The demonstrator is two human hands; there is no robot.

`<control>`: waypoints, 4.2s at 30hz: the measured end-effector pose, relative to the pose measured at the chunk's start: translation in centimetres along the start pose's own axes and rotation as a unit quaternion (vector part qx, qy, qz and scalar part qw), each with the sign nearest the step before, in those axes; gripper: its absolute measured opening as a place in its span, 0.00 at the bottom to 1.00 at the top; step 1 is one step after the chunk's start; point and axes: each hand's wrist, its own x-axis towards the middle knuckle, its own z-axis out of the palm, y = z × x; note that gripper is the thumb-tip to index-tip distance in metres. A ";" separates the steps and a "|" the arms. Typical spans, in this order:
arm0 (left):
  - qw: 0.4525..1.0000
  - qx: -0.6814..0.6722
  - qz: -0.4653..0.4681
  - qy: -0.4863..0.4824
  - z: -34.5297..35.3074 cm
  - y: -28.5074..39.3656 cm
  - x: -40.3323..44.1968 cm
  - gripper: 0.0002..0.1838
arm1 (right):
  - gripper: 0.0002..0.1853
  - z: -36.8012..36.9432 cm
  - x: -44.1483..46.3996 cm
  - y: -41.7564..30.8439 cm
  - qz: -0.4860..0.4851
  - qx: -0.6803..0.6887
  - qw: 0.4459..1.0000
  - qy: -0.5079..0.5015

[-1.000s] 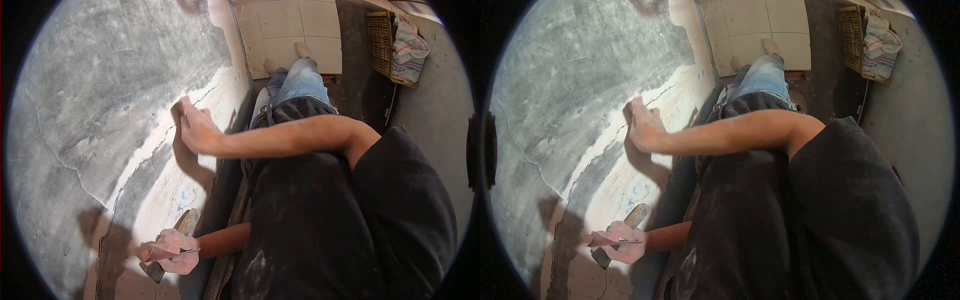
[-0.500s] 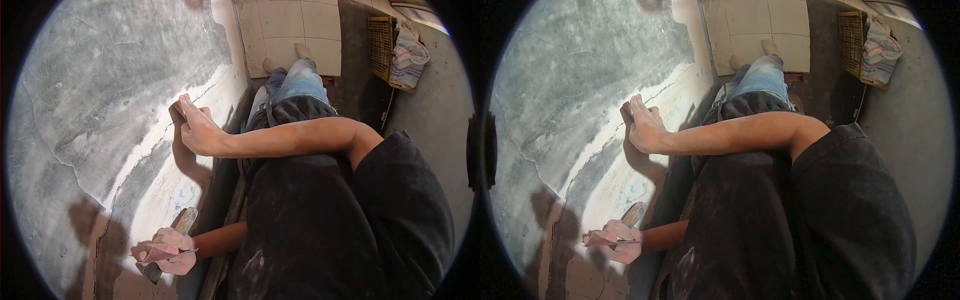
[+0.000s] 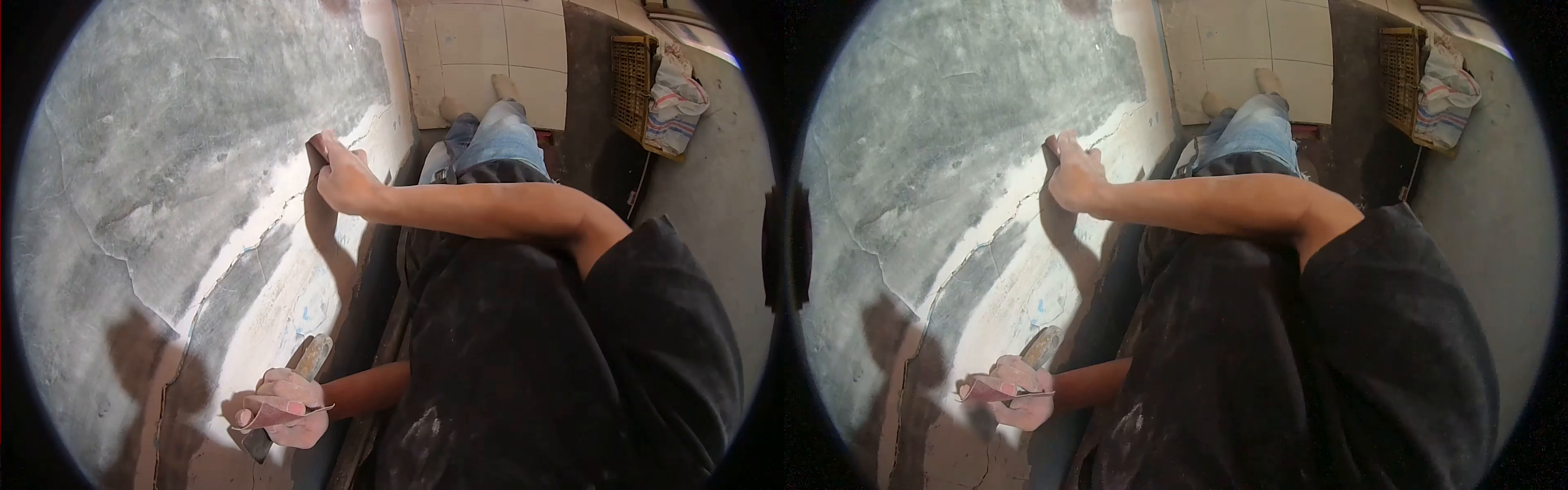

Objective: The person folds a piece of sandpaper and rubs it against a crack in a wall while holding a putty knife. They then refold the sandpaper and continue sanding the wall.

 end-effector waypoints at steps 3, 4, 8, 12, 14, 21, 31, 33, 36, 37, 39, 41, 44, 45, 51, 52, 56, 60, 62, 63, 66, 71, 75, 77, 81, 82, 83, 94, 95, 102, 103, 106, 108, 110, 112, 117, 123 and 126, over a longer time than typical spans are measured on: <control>0.999 -0.025 0.020 -0.001 -0.6 -0.7 -0.5 0.24 | 0.32 0.9 -3.2 -1.0 -0.061 -0.003 0.998 0.004; 0.998 -0.029 0.018 -0.047 -1.0 -1.0 -0.2 0.23 | 0.33 0.9 -2.6 -0.4 -0.052 -0.009 0.999 -0.002; 0.985 -0.036 -0.046 -0.162 -0.1 -0.3 2.8 0.20 | 0.35 -0.1 -1.7 -0.7 -0.023 -0.019 0.999 -0.033; 0.992 0.004 -0.077 0.099 2.9 0.0 1.0 0.16 | 0.34 0.9 -2.8 -1.1 -0.028 -0.006 0.999 -0.036; 0.991 0.051 -0.067 0.105 2.7 -0.2 0.7 0.15 | 0.33 0.5 -1.8 -0.4 -0.050 -0.025 0.998 -0.024; 1.000 -0.003 0.013 0.020 -0.3 -0.8 -0.2 0.24 | 0.25 -0.2 -1.6 0.7 -0.117 -0.006 0.993 0.000; 0.990 0.041 -0.093 0.094 2.6 0.4 1.1 0.20 | 0.36 0.3 -1.6 1.2 -0.004 -0.055 0.998 -0.019; 0.988 0.055 -0.069 0.124 2.7 0.1 0.7 0.20 | 0.35 -0.3 -2.2 -0.5 0.028 -0.019 0.998 -0.048; 0.989 0.049 -0.062 0.122 3.2 0.1 1.1 0.19 | 0.36 0.2 -2.3 0.0 0.025 0.008 0.998 -0.057; 0.990 0.048 -0.063 0.115 3.1 0.1 1.0 0.19 | 0.36 0.2 -1.9 0.3 0.016 0.007 0.999 -0.044; 0.991 0.055 -0.066 0.103 2.6 0.1 1.0 0.19 | 0.36 0.2 -1.4 0.6 0.011 0.011 0.999 -0.029; 0.992 0.051 -0.063 0.093 2.2 0.1 0.8 0.19 | 0.36 0.4 -1.3 0.3 0.021 0.027 0.999 -0.022; 0.993 0.015 -0.082 0.086 4.3 0.0 2.1 0.18 | 0.36 0.4 -2.5 0.1 -0.002 0.035 0.997 -0.069; 0.991 0.001 -0.108 0.078 4.4 0.3 2.5 0.17 | 0.36 0.5 -2.4 0.5 -0.010 0.021 0.998 -0.061; 0.998 -0.002 -0.045 0.040 2.7 -0.5 1.3 0.25 | 0.36 -0.1 -3.0 -0.1 0.002 0.025 0.998 -0.064; 0.998 0.002 -0.049 0.032 2.8 -0.4 1.4 0.25 | 0.36 0.0 -3.2 -0.3 0.006 0.031 0.997 -0.072; 0.992 0.055 -0.086 0.077 3.6 0.1 1.3 0.18 | 0.38 0.3 -0.7 1.4 0.038 0.049 0.998 -0.021; 0.985 0.045 -0.075 0.148 3.4 -0.1 1.1 0.19 | 0.33 -0.1 -2.3 0.1 0.015 0.017 0.998 -0.051; 0.986 0.035 -0.081 0.145 3.6 0.0 1.4 0.20 | 0.29 0.0 -1.4 1.3 0.011 0.024 0.999 -0.026; 0.989 0.036 -0.091 0.110 3.9 0.0 1.8 0.20 | 0.28 -0.6 -0.5 1.8 0.019 0.016 1.000 -0.015; 0.993 0.006 -0.103 0.062 5.3 0.1 3.0 0.21 | 0.24 -0.3 0.2 2.8 0.015 0.003 1.000 -0.001; 0.992 -0.028 -0.121 0.012 5.1 0.0 3.4 0.20 | 0.26 -0.3 -1.8 1.7 0.049 0.047 0.996 -0.060; 0.993 -0.018 -0.113 0.014 5.4 -0.1 3.4 0.20 | 0.28 0.6 -2.1 1.5 0.049 0.059 0.996 -0.052; 0.994 0.010 -0.105 0.024 5.1 -0.2 3.2 0.20 | 0.28 1.2 -2.6 0.8 0.028 0.077 0.995 -0.050; 0.992 0.085 -0.075 0.046 3.4 -0.2 1.7 0.20 | 0.29 -0.7 -2.1 1.0 0.019 0.049 0.996 -0.067; 0.992 0.080 -0.083 0.047 3.3 0.0 1.6 0.20 | 0.31 -0.7 -1.9 1.0 0.042 0.053 0.996 -0.066; 0.992 0.074 -0.091 0.048 3.3 0.2 1.6 0.20 | 0.32 -0.5 -1.3 0.8 0.063 0.055 0.994 -0.063; 0.990 -0.018 -0.140 -0.003 5.1 0.0 3.1 0.20 | 0.32 1.3 -0.6 0.8 -0.001 -0.029 0.999 0.030; 0.988 0.001 -0.152 -0.015 4.7 0.1 3.0 0.19 | 0.33 0.9 -0.1 0.8 0.023 -0.031 0.999 0.029; 0.985 -0.018 -0.158 -0.061 3.7 0.2 3.2 0.19 | 0.22 3.4 1.3 2.1 0.004 -0.019 0.989 0.144; 0.988 -0.001 -0.148 -0.047 4.0 0.2 3.1 0.19 | 0.25 2.2 1.7 1.7 0.040 0.012 0.994 0.097; 0.995 -0.015 -0.093 0.034 3.3 0.3 2.2 0.09 | 0.32 -0.5 2.9 1.2 0.086 0.067 0.994 0.002; 0.948 0.315 0.029 -0.036 2.6 0.1 2.2 0.04 | 0.35 0.7 3.0 1.8 0.041 0.049 0.998 0.011; 0.619 0.748 0.165 -0.173 2.7 0.5 3.5 0.04 | 0.36 0.2 1.1 0.6 0.063 0.042 0.997 0.007; 0.438 0.846 0.257 -0.164 2.7 -0.1 3.7 0.09 | 0.35 -1.0 2.0 0.6 0.061 0.054 0.997 0.007; 0.743 0.658 0.034 -0.118 2.2 1.2 3.3 0.10 | 0.38 0.3 1.6 0.7 0.065 0.077 0.995 -0.026; 0.978 0.057 -0.199 0.042 0.6 1.5 2.1 0.06 | 0.39 -0.9 1.6 0.6 0.091 0.036 0.993 -0.059; 0.983 0.002 -0.137 0.121 -1.0 1.5 0.4 0.09 | 0.39 -0.1 1.3 -0.2 0.074 0.103 0.988 -0.091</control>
